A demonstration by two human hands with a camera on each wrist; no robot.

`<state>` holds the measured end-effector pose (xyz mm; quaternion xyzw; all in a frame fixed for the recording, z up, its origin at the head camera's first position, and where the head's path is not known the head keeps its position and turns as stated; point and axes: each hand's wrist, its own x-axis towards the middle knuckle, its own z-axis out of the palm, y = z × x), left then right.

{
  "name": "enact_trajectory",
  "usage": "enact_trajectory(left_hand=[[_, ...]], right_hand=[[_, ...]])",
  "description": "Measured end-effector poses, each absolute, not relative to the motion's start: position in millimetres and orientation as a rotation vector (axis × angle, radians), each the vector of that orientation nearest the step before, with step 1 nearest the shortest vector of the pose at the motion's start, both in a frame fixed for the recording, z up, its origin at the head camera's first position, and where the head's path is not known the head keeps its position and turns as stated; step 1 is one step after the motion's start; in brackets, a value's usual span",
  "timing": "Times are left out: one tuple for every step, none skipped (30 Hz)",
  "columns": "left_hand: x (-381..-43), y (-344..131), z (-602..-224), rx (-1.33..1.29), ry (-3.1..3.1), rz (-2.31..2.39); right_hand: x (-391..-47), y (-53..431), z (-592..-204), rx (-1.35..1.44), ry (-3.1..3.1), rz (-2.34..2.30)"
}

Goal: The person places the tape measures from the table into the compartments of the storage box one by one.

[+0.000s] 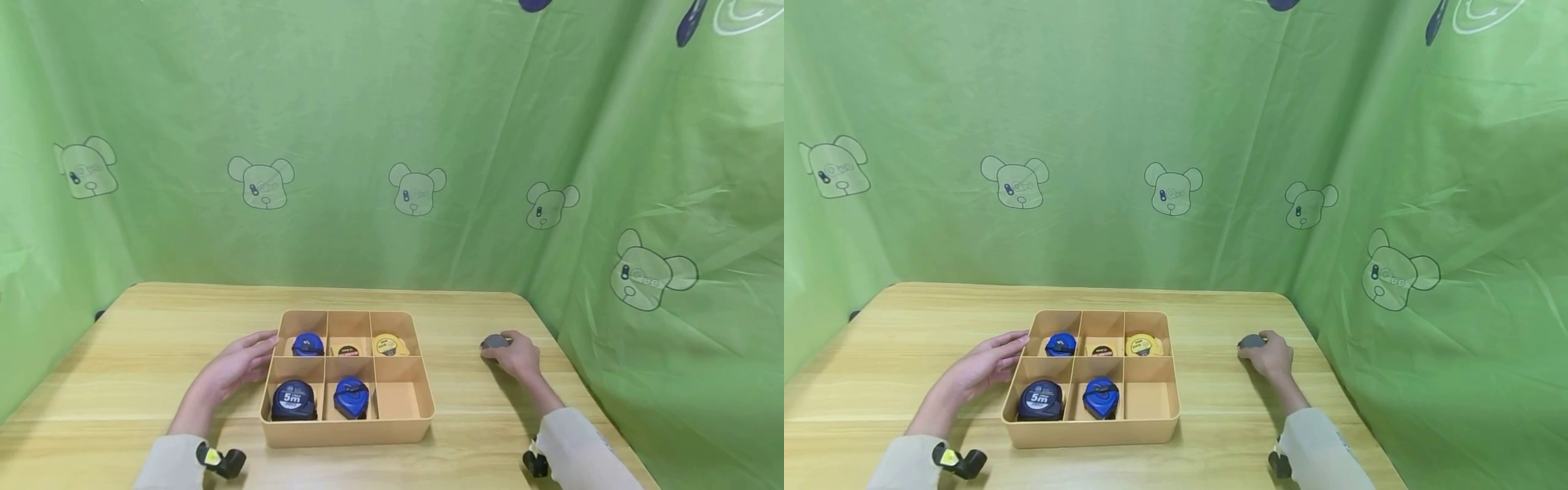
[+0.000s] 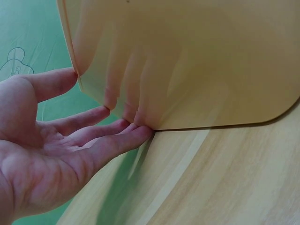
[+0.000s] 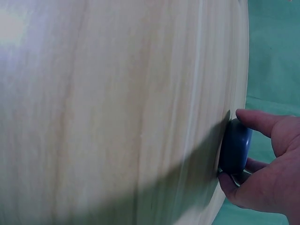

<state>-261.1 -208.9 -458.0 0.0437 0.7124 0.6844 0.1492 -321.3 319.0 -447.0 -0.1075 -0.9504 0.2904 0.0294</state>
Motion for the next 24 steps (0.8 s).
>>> enact_trajectory(left_hand=[[-261.0,-208.7,-457.8,0.126,2.048,1.967],[-260.9,-208.5,-457.5,0.126,2.048,1.966],[-260.8,-208.4,-457.3,0.125,2.049,1.966],[-260.7,-208.3,-457.0,0.126,2.049,1.964],[-260.5,-208.2,-456.6,0.126,2.050,1.964],[-260.4,-208.2,-456.4,0.125,2.051,1.963],[-260.1,-208.1,-456.0,0.124,2.051,1.964],[-259.9,-208.0,-455.6,0.123,2.051,1.964],[-259.7,-208.0,-455.4,0.122,2.052,1.963],[-259.5,-207.9,-455.1,0.123,2.052,1.962],[-259.2,-207.9,-454.8,0.121,2.054,1.962],[-259.0,-207.9,-454.5,0.121,2.054,1.961],[-258.7,-207.8,-454.3,0.119,2.053,1.962],[-258.6,-207.7,-454.1,0.118,2.054,1.962],[-258.6,-207.7,-454.0,0.117,2.054,1.962],[-258.5,-207.7,-454.0,0.116,2.054,1.963],[-258.6,-207.7,-454.0,0.114,2.056,1.962],[-258.7,-207.6,-454.2,0.112,2.057,1.962],[-258.8,-207.6,-454.3,0.111,2.058,1.961],[-258.9,-207.6,-454.5,0.110,2.060,1.960],[-259.1,-207.6,-454.7,0.110,2.061,1.959],[-259.2,-207.6,-454.9,0.109,2.062,1.958],[-259.3,-207.5,-455.0,0.109,2.062,1.957],[-259.3,-207.5,-455.1,0.109,2.061,1.958]], right_hand=[[-321.3,319.3,-447.5,-0.334,-2.930,0.897],[-321.4,319.6,-448.0,-0.336,-2.929,0.899],[-321.6,320.0,-448.5,-0.336,-2.927,0.901],[-321.6,320.2,-448.9,-0.337,-2.925,0.901],[-321.5,320.4,-449.3,-0.336,-2.923,0.902],[-321.5,320.6,-449.7,-0.335,-2.921,0.901],[-321.6,320.9,-450.3,-0.333,-2.918,0.901],[-321.7,321.2,-450.7,-0.332,-2.916,0.900],[-321.8,321.4,-451.2,-0.333,-2.914,0.901],[-321.8,321.5,-451.5,-0.334,-2.913,0.901],[-321.8,321.5,-451.6,-0.337,-2.912,0.904],[-321.9,321.7,-451.8,-0.337,-2.913,0.904],[-322.0,321.9,-451.8,-0.338,-2.915,0.905],[-322.2,322.0,-451.7,-0.339,-2.917,0.905],[-322.0,321.8,-451.3,-0.340,-2.919,0.903],[-322.0,321.6,-451.0,-0.340,-2.921,0.904],[-322.1,321.6,-450.7,-0.339,-2.923,0.906],[-322.2,321.8,-450.7,-0.337,-2.924,0.905],[-322.4,321.9,-450.6,-0.337,-2.924,0.906],[-322.3,322.0,-450.5,-0.336,-2.924,0.907],[-322.2,322.0,-450.5,-0.336,-2.924,0.908],[-322.3,322.3,-450.7,-0.336,-2.923,0.911],[-322.3,322.6,-450.9,-0.336,-2.923,0.910],[-322.2,322.8,-451.1,-0.337,-2.923,0.909]])
